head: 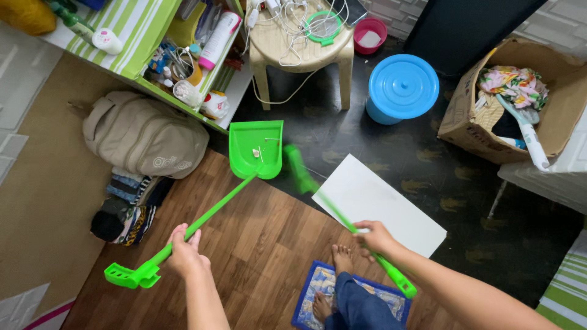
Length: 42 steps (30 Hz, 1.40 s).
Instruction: The person sweeps a small area of the floor using a green broom and dustpan, gathering debris into the dustpan. They also move a power strip and a bottle to clear the sweeping path.
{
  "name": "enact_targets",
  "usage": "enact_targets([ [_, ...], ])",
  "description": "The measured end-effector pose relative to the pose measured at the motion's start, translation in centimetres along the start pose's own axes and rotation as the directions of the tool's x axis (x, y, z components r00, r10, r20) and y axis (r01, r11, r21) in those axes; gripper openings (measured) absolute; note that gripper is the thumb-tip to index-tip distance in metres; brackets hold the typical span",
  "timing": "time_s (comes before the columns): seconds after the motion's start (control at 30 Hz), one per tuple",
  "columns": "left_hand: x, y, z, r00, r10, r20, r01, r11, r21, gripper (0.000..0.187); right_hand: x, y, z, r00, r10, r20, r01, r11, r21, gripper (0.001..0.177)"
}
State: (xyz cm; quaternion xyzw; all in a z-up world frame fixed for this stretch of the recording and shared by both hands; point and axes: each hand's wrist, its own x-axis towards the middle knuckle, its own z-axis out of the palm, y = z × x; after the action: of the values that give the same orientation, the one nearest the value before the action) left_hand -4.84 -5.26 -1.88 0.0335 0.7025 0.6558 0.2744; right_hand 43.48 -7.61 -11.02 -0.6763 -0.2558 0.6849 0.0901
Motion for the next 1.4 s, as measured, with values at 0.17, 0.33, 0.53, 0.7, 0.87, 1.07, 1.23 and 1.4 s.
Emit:
enact_targets([
  [0.17, -0.2, -1.1, 1.4, 0.998, -0.049, -0.037, 0.050, 0.999, 0.020, 0.017, 5.9, -1.1, -2.9, 0.983, 0.114, 0.141, -0.133, 0.982, 0.132, 0.029],
  [0.33, 0.2, -1.7, 2.0, 0.999, -0.043, -0.025, 0.043, 0.999, 0.029, 0.018, 4.3, -0.7, -15.2, 0.984, 0.177, 0.010, -0.165, 0.895, 0.415, 0.025],
  [0.53, 0.5, -2.6, 3.2, 0.999, -0.046, -0.001, 0.046, 0.998, 0.035, 0.018, -0.8, 0.6, -10.5, 0.975, 0.146, -0.168, -0.119, 0.979, 0.165, 0.030],
  [0.7, 0.5, -3.7, 5.0, 0.998, -0.059, 0.025, 0.059, 0.998, 0.018, 0.016, 0.9, 0.9, -9.1, 0.989, 0.115, 0.093, -0.141, 0.925, 0.352, 0.032],
  [0.87, 0.3, -3.6, 6.6, 0.995, -0.089, 0.033, 0.089, 0.996, 0.017, 0.021, 1.0, 2.7, -18.0, 0.978, 0.152, -0.141, -0.078, 0.899, 0.431, 0.031],
  [1.07, -1.8, -3.4, 9.0, 0.994, -0.068, 0.087, 0.063, 0.996, 0.068, 0.043, -2.6, 3.6, -15.8, 0.932, 0.150, -0.330, -0.079, 0.972, 0.219, 0.032],
  [1.23, -4.7, -2.8, 12.1, 0.994, -0.111, 0.001, 0.111, 0.991, 0.074, 0.055, -1.4, 6.1, -10.2, 0.983, 0.183, 0.011, -0.166, 0.866, 0.472, 0.033],
  [1.4, -6.4, -1.1, 13.9, 0.992, -0.123, 0.014, 0.121, 0.988, 0.094, 0.058, -0.4, 9.2, -18.1, 0.979, 0.188, -0.079, -0.125, 0.858, 0.498, 0.025],
])
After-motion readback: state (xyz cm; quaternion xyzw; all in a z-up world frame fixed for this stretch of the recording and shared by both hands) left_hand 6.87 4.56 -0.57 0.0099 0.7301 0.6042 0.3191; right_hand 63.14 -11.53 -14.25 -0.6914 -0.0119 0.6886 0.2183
